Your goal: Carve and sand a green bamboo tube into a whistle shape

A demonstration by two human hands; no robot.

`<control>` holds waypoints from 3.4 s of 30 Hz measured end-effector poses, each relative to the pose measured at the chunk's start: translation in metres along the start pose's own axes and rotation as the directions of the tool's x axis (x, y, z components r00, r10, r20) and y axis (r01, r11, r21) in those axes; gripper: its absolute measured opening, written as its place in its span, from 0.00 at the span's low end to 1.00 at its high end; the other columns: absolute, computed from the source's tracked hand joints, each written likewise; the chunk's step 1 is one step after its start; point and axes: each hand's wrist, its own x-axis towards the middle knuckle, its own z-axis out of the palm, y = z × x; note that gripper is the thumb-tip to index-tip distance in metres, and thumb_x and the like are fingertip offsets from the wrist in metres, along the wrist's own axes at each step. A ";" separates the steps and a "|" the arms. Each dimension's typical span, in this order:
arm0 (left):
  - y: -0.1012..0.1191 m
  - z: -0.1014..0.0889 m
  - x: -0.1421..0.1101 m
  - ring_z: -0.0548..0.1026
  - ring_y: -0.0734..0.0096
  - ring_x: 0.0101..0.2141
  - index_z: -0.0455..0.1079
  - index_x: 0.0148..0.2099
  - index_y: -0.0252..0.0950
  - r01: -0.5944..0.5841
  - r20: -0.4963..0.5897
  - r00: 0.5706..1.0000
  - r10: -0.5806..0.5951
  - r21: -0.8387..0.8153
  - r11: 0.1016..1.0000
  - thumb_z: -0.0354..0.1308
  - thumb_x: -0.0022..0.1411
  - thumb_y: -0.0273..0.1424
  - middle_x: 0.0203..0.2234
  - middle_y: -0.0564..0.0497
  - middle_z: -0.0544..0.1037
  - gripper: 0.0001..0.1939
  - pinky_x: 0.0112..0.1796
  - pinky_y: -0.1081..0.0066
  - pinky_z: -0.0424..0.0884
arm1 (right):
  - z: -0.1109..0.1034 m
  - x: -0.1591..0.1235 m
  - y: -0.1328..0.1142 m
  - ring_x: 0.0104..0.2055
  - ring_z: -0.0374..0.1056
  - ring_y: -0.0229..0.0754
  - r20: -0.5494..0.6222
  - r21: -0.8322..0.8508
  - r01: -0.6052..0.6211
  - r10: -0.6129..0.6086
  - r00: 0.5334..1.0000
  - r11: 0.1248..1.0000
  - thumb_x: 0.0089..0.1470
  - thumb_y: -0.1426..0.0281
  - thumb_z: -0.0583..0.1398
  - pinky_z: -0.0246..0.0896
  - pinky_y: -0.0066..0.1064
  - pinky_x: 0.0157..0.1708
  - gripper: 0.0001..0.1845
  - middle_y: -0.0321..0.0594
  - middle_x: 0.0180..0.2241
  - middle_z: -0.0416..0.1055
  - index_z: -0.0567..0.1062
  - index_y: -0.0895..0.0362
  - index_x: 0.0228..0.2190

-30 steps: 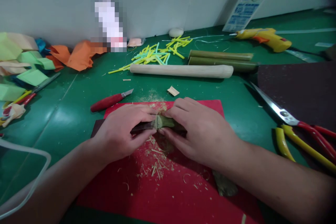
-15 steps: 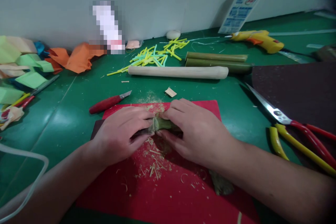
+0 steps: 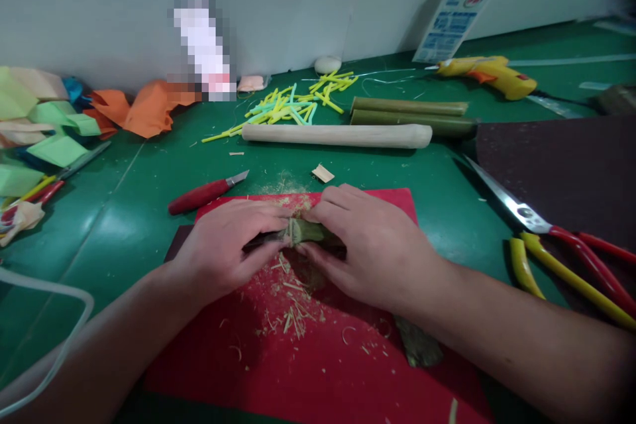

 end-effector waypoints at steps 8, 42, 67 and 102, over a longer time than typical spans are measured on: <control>0.007 -0.005 0.005 0.77 0.59 0.46 0.71 0.48 0.37 0.057 0.074 0.996 -0.057 0.004 0.998 0.56 0.63 0.36 0.44 0.47 0.79 0.13 0.47 0.61 0.72 | 0.000 0.001 0.001 0.39 0.63 0.47 0.032 0.001 -0.014 0.014 0.999 1.000 0.56 0.65 0.57 0.57 0.37 0.36 0.09 0.42 0.34 0.70 0.74 0.58 0.35; 0.011 0.001 -0.001 0.77 0.60 0.47 0.72 0.46 0.36 0.050 -0.024 0.998 -0.050 0.017 0.999 0.57 0.63 0.30 0.46 0.46 0.80 0.10 0.49 0.61 0.74 | 0.000 0.001 -0.001 0.37 0.63 0.45 0.017 -0.030 -0.007 0.008 1.000 1.000 0.56 0.67 0.57 0.55 0.35 0.35 0.07 0.42 0.34 0.71 0.72 0.57 0.32; 0.007 0.005 -0.005 0.77 0.59 0.48 0.72 0.48 0.36 -0.004 0.003 1.000 0.003 0.102 0.995 0.57 0.63 0.30 0.44 0.45 0.80 0.12 0.52 0.57 0.73 | 0.000 0.001 -0.002 0.37 0.63 0.46 0.024 -0.044 0.002 -0.001 1.000 0.999 0.55 0.67 0.59 0.56 0.36 0.35 0.06 0.42 0.34 0.70 0.71 0.57 0.30; 0.002 0.001 -0.005 0.78 0.66 0.47 0.75 0.46 0.36 0.054 -0.107 0.992 -0.063 -0.082 0.995 0.57 0.63 0.28 0.44 0.48 0.81 0.09 0.52 0.68 0.72 | 0.000 0.001 0.000 0.34 0.62 0.44 -0.040 -0.062 0.020 -0.022 0.999 0.998 0.57 0.64 0.58 0.54 0.35 0.33 0.10 0.41 0.30 0.69 0.72 0.58 0.30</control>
